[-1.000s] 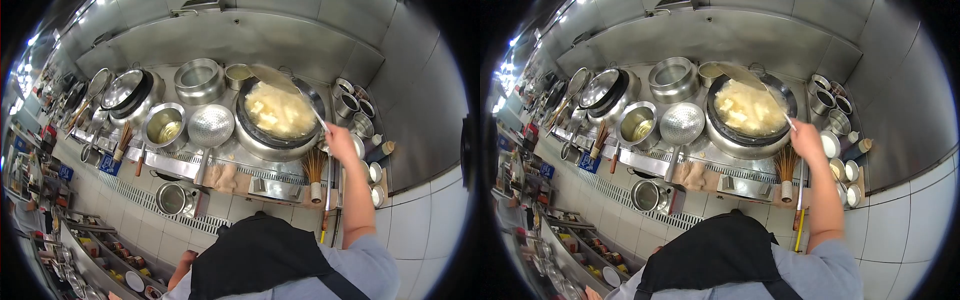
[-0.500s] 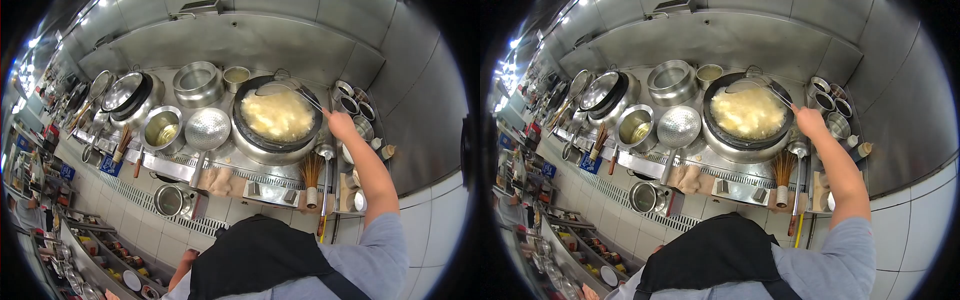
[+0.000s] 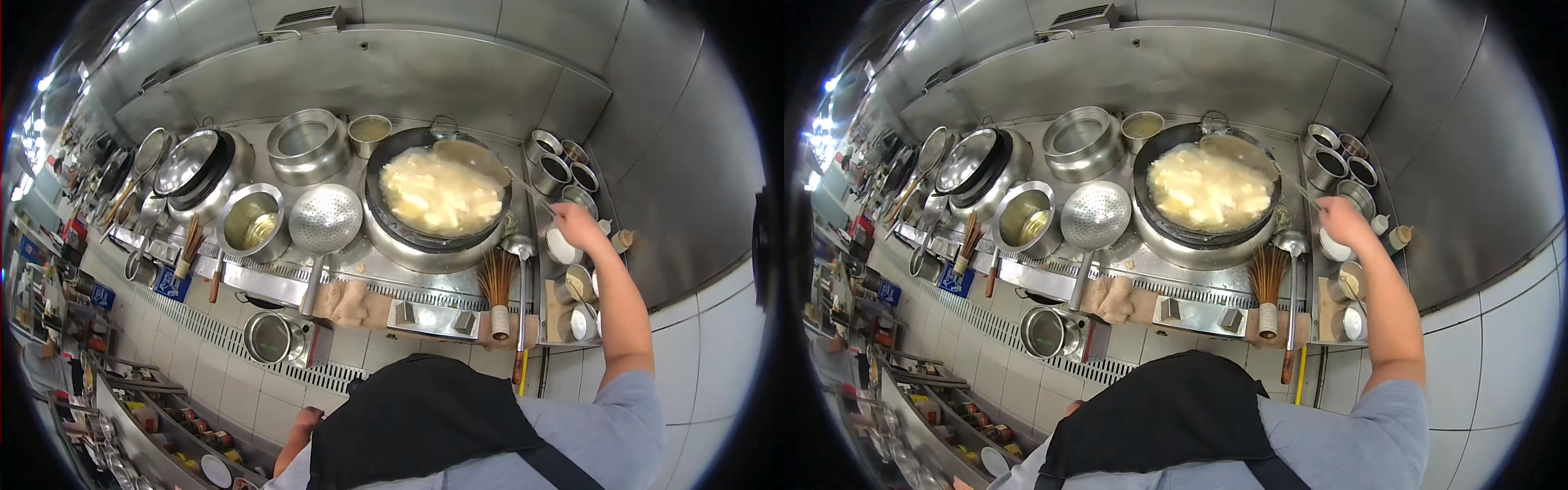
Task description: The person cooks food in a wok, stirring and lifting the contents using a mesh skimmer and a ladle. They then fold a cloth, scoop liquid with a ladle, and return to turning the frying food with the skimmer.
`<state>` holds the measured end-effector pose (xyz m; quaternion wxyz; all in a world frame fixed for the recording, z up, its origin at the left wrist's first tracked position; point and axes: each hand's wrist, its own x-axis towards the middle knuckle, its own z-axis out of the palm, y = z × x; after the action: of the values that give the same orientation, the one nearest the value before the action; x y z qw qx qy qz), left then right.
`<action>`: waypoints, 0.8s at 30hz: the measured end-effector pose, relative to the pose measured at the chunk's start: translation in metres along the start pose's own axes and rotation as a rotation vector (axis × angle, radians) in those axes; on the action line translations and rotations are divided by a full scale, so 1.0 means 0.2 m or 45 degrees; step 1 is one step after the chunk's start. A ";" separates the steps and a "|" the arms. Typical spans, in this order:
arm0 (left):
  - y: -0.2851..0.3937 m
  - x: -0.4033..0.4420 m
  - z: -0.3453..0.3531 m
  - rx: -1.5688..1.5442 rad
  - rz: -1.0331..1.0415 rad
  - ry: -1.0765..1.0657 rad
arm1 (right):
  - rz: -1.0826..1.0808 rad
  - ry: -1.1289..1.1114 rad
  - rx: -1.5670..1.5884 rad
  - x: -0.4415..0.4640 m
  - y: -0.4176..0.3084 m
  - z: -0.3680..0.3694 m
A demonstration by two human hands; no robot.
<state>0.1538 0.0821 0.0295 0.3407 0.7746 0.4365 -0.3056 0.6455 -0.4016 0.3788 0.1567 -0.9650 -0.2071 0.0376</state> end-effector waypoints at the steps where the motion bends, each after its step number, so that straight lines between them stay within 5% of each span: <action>1: 0.02 -0.02 0.00 0.077 -0.015 -0.010 | -0.031 0.126 -0.046 0.02 0.06 -0.01; 4: -0.09 0.05 0.04 0.092 0.071 -0.035 | -0.131 0.389 -0.085 0.10 0.14 0.01; 9: -0.28 0.14 0.10 -0.028 0.187 -0.002 | 0.311 0.092 0.295 0.26 0.20 0.13; 12: 0.01 -0.20 -0.08 0.293 0.174 0.004 | 0.301 -0.250 0.648 0.27 0.31 0.15; 14: 0.10 -0.30 -0.11 -0.322 -0.147 0.063 | 0.356 -0.335 0.856 0.26 0.31 0.16; 17: 0.05 -0.36 -0.07 -0.240 -0.075 0.050 | 0.531 -0.572 1.338 0.30 0.36 0.27; 24: -0.17 -0.28 0.08 -0.245 -0.051 0.047 | 0.516 -0.688 1.592 0.34 0.22 0.41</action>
<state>0.0958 0.0567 0.0544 0.3994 0.7347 0.4855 -0.2548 0.7131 -0.3892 0.2871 0.6142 -0.6707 0.0052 0.4158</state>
